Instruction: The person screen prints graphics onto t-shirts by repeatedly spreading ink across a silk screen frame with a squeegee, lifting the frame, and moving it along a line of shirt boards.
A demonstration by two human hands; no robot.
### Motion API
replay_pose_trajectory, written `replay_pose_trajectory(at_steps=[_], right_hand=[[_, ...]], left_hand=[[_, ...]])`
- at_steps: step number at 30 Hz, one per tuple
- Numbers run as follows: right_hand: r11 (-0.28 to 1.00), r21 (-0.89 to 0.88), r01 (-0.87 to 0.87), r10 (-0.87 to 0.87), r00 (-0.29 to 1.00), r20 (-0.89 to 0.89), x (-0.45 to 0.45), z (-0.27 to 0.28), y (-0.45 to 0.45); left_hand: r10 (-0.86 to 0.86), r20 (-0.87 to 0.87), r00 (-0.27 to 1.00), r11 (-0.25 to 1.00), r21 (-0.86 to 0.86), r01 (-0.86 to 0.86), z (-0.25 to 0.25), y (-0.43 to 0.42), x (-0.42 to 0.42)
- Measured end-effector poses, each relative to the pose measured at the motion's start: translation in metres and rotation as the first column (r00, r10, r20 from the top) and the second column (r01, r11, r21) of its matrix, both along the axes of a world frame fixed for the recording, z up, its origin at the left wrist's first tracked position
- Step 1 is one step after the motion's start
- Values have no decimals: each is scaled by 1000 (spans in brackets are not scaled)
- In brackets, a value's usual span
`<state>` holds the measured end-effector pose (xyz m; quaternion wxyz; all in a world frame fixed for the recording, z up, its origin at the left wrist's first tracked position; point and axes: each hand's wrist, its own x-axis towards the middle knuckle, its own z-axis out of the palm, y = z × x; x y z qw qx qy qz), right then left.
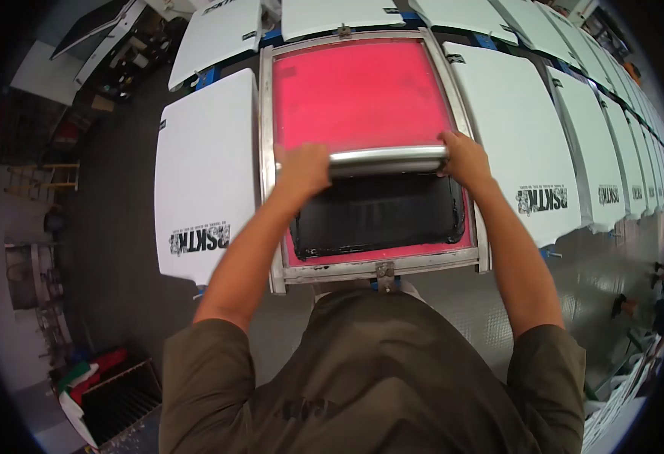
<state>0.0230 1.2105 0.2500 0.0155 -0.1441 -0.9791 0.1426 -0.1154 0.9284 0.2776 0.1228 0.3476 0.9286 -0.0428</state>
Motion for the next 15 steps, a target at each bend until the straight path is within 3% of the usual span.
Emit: replay_pose_trajectory(at_steps=[2, 3, 5, 6, 8, 9, 11, 13, 15], right_hand=[[990, 128, 51, 21, 862, -506, 27, 3, -25], [989, 100, 110, -29, 804, -594, 43, 13, -41], [938, -295, 181, -294, 868, -400, 91, 9, -71], [711, -648, 274, -350, 937, 13, 112, 12, -85], [563, -736, 377, -18, 896, 445, 150, -15, -110], [494, -750, 439, 166, 799, 577, 164, -31, -124], [248, -917, 314, 129, 927, 352, 180, -63, -162], [-8, -874, 485, 125, 868, 480, 174, -86, -174], [12, -868, 497, 101, 863, 495, 175, -84, -176]], left_hand=[[-178, -26, 984, 900, 399, 173, -26, 22, 23], [-181, 125, 975, 953, 267, 143, -8, 38, 33], [-150, 187, 971, 965, 242, 102, -5, 43, 16], [-208, 203, 957, 955, 256, 154, -8, 42, 0], [-149, 281, 948, 972, 218, 88, 32, 42, -8], [-163, 228, 960, 947, 310, 87, 32, 38, -14], [-132, 237, 963, 948, 313, 53, 63, 39, -9], [-180, 181, 967, 922, 372, 102, 53, 41, -10], [-142, 137, 980, 924, 373, 82, 33, 42, -2]])
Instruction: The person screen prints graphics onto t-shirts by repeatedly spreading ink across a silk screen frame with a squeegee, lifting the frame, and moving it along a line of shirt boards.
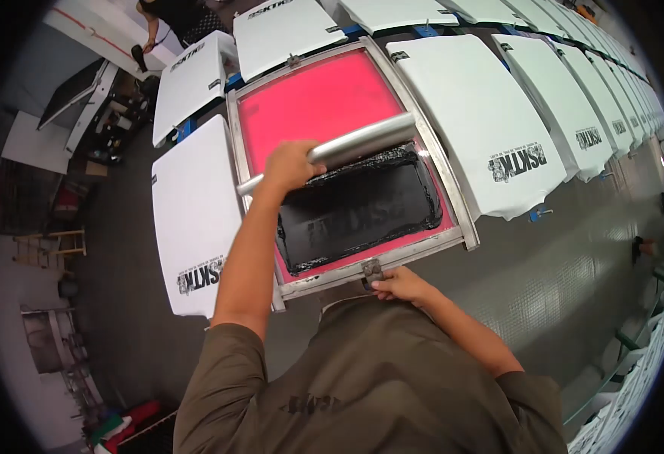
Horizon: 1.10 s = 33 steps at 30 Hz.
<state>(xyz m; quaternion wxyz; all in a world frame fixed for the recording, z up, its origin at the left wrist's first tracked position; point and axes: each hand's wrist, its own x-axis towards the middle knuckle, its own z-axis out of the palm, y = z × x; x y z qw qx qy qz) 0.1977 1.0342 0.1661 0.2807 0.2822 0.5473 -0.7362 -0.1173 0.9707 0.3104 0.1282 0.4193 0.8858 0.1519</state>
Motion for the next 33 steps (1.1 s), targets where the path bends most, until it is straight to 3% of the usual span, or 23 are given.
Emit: replay_pose_trajectory(at_steps=[2, 5, 6, 9, 11, 13, 15, 19, 21, 26, 27, 29, 30, 32, 33], right_hand=[[996, 53, 65, -63, 997, -40, 0, 1, -3], [984, 67, 166, -159, 982, -98, 3, 3, -10], [984, 60, 166, -160, 983, -91, 5, 2, -12], [983, 62, 173, -164, 978, -128, 3, -2, -12], [983, 85, 165, -153, 979, -137, 2, -2, -13], [980, 108, 167, -150, 978, -146, 3, 1, -14], [949, 45, 311, -299, 939, -167, 5, 7, -17], [955, 167, 244, -208, 955, -211, 8, 15, -17], [968, 185, 172, -134, 971, -199, 12, 16, -16], [960, 182, 214, -169, 957, -236, 17, 11, -16], [911, 407, 69, 37, 968, -247, 17, 17, -12], [642, 760, -103, 355, 918, -175, 16, 37, 0], [635, 764, -112, 361, 918, -166, 15, 45, 10], [768, 610, -195, 385, 901, -198, 14, 60, 42], [884, 467, -12, 156, 950, -270, 17, 79, 59]], left_hand=[[-44, -148, 988, 994, -105, 29, -31, -4, 11], [-1, -149, 989, 988, -151, -21, -41, -13, 45], [-27, -192, 981, 998, -67, 14, -44, -19, 58], [-67, -260, 963, 994, -96, 43, -60, -40, 105], [-72, -295, 953, 994, 54, 91, -71, -60, 149], [-69, -344, 937, 991, 82, 103, -70, -78, 194], [-55, -331, 942, 980, 162, 115, -62, -82, 211], [-31, -31, 999, 999, -12, 31, -19, -60, 156], [-6, -62, 998, 1000, -13, 5, -6, -45, 127], [-11, -124, 992, 995, -97, -2, -15, -5, 49], [-15, -110, 994, 994, -110, 3, -18, -4, 41], [34, -32, 999, 992, -123, -38, -22, -12, 22], [6, -13, 1000, 991, -135, -7, -27, -24, 11], [38, -15, 999, 989, -139, -39, -24, -54, -5], [96, -37, 995, 987, -129, -100, -13, -73, -4]])
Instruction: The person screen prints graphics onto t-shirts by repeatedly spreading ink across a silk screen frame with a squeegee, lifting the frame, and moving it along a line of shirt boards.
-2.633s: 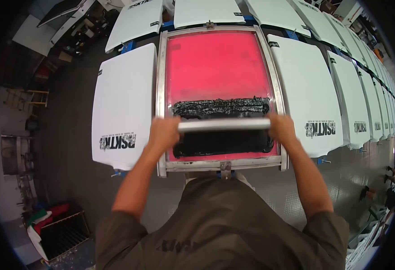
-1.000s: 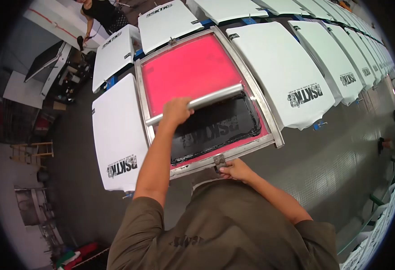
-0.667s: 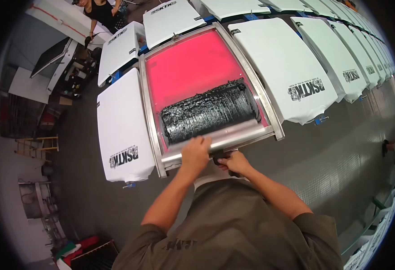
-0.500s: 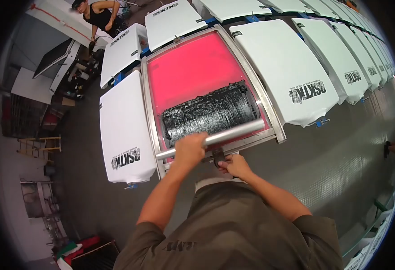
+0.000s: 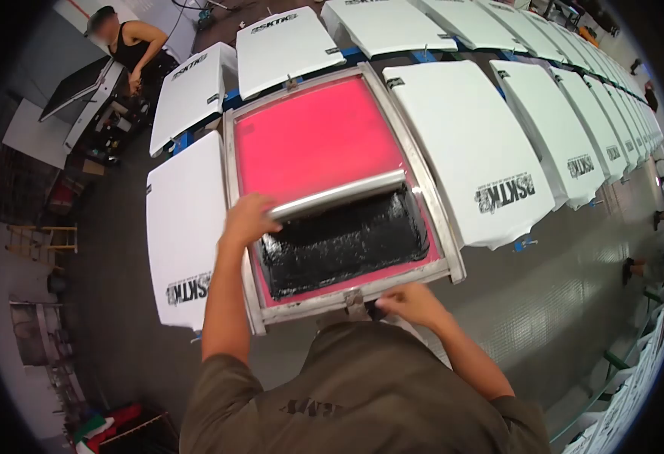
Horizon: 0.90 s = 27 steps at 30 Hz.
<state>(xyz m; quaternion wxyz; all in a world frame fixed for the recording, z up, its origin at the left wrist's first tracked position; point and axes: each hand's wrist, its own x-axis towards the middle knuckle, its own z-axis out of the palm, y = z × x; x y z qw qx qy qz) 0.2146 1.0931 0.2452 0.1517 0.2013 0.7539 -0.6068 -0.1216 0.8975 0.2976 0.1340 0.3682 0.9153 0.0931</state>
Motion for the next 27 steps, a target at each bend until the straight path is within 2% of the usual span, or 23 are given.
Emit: replay_pose_trajectory(at_steps=[1, 2, 3, 4, 6, 7, 8, 9, 10, 11, 12, 15, 17, 21, 22, 25, 26, 27], right_hand=[[968, 143, 206, -194, 977, -91, 1, 0, 17], [874, 259, 412, -366, 907, -208, 3, -2, 34], [721, 544, 429, -323, 903, -283, 3, -2, 55], [483, 765, 425, -262, 904, -337, 4, -3, 77], [467, 786, 404, -464, 869, -171, 5, -41, 114], [649, 684, 335, -469, 883, 12, 2, -48, 132], [753, 523, 399, -479, 878, 20, 0, -62, 138], [828, 338, 447, -483, 875, 28, 0, -79, 143], [794, 168, 584, -590, 807, -13, -3, -94, 134], [787, 214, 578, -596, 803, 24, -8, -82, 129], [779, 256, 573, -603, 795, 56, -13, -69, 127], [722, 233, 651, -675, 737, 32, -6, -50, 127], [720, 230, 655, -685, 724, 82, 9, -34, 141], [688, 98, 719, -718, 694, -54, 60, -36, 210], [682, 58, 729, -725, 685, -74, 75, -36, 236], [638, 143, 757, -752, 652, -97, 124, -33, 329], [621, 180, 763, -748, 646, -156, 141, -35, 360], [625, 192, 757, -749, 650, -125, 154, -34, 389]], left_hand=[[79, -51, 996, 995, 59, -75, 7, -18, 1], [209, -128, 969, 974, 117, -195, -3, -39, 2], [263, -111, 958, 949, 207, -237, -18, -61, -3], [336, -19, 942, 911, 261, -320, -30, -77, -6], [402, 137, 905, 826, 372, -423, -68, -97, -11], [387, 229, 893, 788, 420, -449, -87, -103, -14], [367, 318, 874, 744, 463, -481, -106, -108, -18], [267, 490, 830, 630, 563, -535, -129, -114, -23], [237, 630, 740, 544, 545, -638, -126, -108, -20], [191, 748, 636, 460, 504, -731, -121, -102, -16], [238, 668, 705, 497, 540, -680, -116, -98, -14], [223, 770, 598, 336, 515, -789, -84, -81, 3], [174, 746, 643, 388, 548, -741, -63, -67, 14], [200, 659, 725, 423, 609, -671, -42, 18, 44], [182, 660, 729, 405, 625, -667, -41, 53, 53], [131, 663, 737, 395, 647, -652, -53, 149, 91], [182, 616, 767, 469, 631, -618, -63, 176, 98], [242, 596, 766, 467, 620, -630, -89, 198, 96]])
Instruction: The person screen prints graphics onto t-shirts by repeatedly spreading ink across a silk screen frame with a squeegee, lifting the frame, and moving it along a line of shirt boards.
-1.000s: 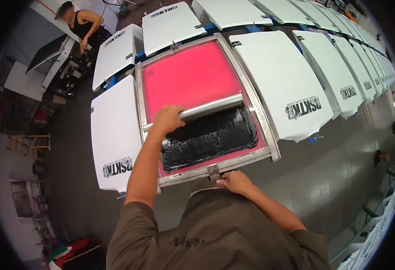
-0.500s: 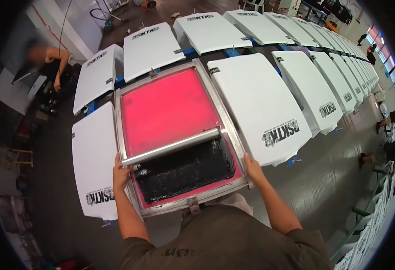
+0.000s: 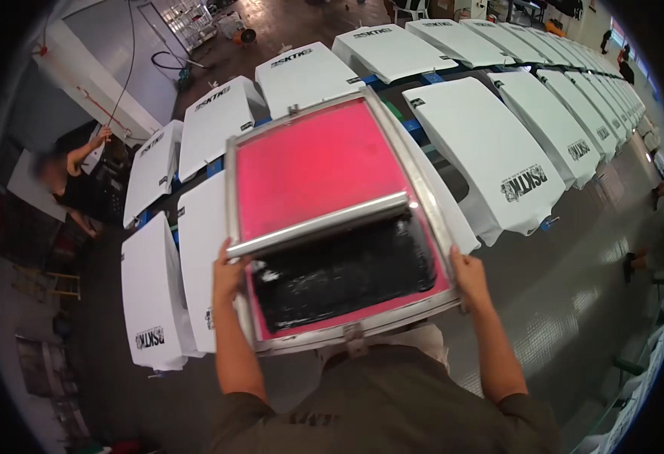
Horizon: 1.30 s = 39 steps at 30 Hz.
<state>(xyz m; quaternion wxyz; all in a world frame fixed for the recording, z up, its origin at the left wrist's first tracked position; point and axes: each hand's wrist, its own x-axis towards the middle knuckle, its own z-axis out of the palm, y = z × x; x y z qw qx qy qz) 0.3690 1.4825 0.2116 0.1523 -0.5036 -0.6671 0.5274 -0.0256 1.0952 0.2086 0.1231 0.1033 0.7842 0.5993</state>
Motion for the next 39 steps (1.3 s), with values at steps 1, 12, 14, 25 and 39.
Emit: replay_pose_trajectory(at_steps=[1, 12, 14, 25, 39], right_hand=[[1000, -14, -3, 4, 999, 39, 12, 1, 23], [998, 41, -56, 51, 992, 118, 12, -37, 155], [999, -20, -42, 44, 995, 87, 6, -30, 163], [995, -87, -53, 60, 994, 86, 1, -48, 175], [988, -143, -54, 78, 983, 168, 1, -49, 184]], left_hand=[[-49, 122, 991, 997, 70, 40, 6, 26, 14], [-7, 172, 985, 998, 59, -3, -12, 144, 40], [-9, 159, 987, 998, 60, 0, -16, 152, 42], [49, 135, 990, 998, 30, -53, -26, 166, 61], [53, 166, 985, 995, 80, -67, -37, 159, 63]])
